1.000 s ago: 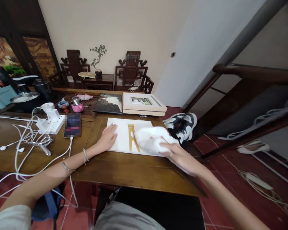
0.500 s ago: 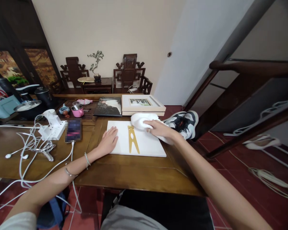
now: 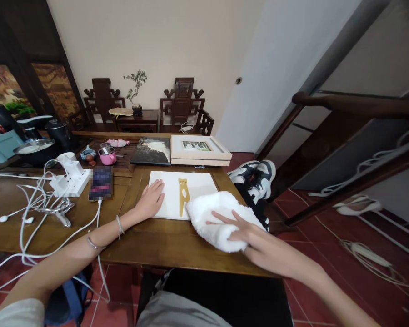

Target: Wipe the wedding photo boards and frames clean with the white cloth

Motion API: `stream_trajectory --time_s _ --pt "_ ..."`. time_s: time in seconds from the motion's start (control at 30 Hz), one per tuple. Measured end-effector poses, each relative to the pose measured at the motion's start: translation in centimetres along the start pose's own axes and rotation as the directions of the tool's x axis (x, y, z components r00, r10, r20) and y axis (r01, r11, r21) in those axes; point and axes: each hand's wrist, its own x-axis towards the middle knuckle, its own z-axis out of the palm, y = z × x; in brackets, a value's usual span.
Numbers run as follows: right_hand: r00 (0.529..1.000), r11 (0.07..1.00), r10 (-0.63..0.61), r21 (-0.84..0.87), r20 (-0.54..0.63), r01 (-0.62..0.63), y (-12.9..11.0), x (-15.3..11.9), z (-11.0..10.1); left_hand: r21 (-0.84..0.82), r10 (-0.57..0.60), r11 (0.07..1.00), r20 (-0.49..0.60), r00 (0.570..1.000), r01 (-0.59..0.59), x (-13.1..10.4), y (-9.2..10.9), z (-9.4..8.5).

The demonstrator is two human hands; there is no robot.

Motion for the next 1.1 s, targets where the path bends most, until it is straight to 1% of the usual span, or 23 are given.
stream_trajectory --time_s 0.07,0.13,0.2,0.27,0.33,0.37,0.4,0.47,0.53,0.67,0.73,0.77,0.8,0.87,1.0,1.1 --pt "0.992 0.993 0.116 0.025 -0.044 -0.115 2.4 1.8 -0.2 0.007 -0.002 1.000 0.008 1.000 0.002 0.0 0.0 -0.1" --pt "0.977 0.982 0.189 0.023 -0.100 -0.188 4.7 4.7 -0.6 0.008 -0.005 1.000 0.010 1.000 0.005 0.0 0.0 -0.2" --pt "0.983 0.991 0.134 0.000 -0.127 -0.135 6.2 8.1 -1.2 0.005 -0.011 1.000 0.013 1.000 0.011 -0.1 0.0 -0.3" --pt "0.990 0.996 0.077 -0.035 -0.115 -0.082 6.9 11.3 -1.6 0.003 -0.015 1.000 0.021 1.000 0.015 -0.1 0.0 -0.3" --pt "0.993 0.994 0.065 -0.078 -0.097 -0.072 7.2 13.4 -1.6 0.001 -0.015 1.000 0.022 1.000 0.015 -0.1 0.0 -0.3" --pt "0.994 0.992 0.070 -0.100 -0.089 -0.079 7.1 14.0 -1.5 0.000 -0.012 1.000 0.018 1.000 0.012 -0.1 0.0 -0.3" --pt "0.994 0.989 0.074 -0.121 -0.085 -0.084 7.0 14.1 -1.3 -0.001 -0.009 1.000 0.014 1.000 0.009 0.0 0.0 -0.2" --pt "0.996 0.987 0.063 -0.146 -0.069 -0.072 6.4 13.1 -0.8 -0.006 -0.001 1.000 0.005 1.000 0.001 0.0 -0.1 -0.1" --pt "0.999 0.989 0.030 -0.145 -0.045 -0.036 5.2 10.6 -0.2 -0.010 0.005 1.000 0.002 1.000 -0.005 0.0 -0.1 -0.1" --pt "0.999 0.991 -0.025 -0.134 -0.030 0.020 1.7 4.4 0.5 -0.009 0.011 1.000 -0.001 1.000 -0.011 0.0 -0.1 0.0" --pt "0.999 0.990 -0.031 -0.141 -0.023 0.027 0.6 2.5 0.6 -0.008 0.012 1.000 -0.005 1.000 -0.012 0.0 -0.1 0.1" --pt "1.000 0.990 -0.022 -0.140 -0.018 0.019 0.4 2.1 0.5 -0.007 0.012 1.000 -0.007 1.000 -0.012 0.0 -0.1 0.1" --pt "1.000 0.991 -0.007 -0.136 -0.019 0.004 0.6 2.3 0.4 -0.007 0.012 1.000 -0.008 1.000 -0.012 0.0 -0.1 0.2" --pt "0.999 0.992 0.023 -0.122 -0.035 -0.027 1.7 3.8 0.1 -0.008 0.015 1.000 -0.008 1.000 -0.015 0.0 -0.2 0.2" --pt "0.996 0.995 0.008 -0.100 -0.091 -0.017 5.1 10.0 -1.0 -0.010 0.017 1.000 -0.004 1.000 -0.017 0.0 -0.3 0.2" --pt "0.981 0.992 0.095 -0.064 -0.171 -0.107 7.0 14.1 -2.0 -0.011 0.009 1.000 0.007 1.000 -0.009 0.0 -0.2 0.0"
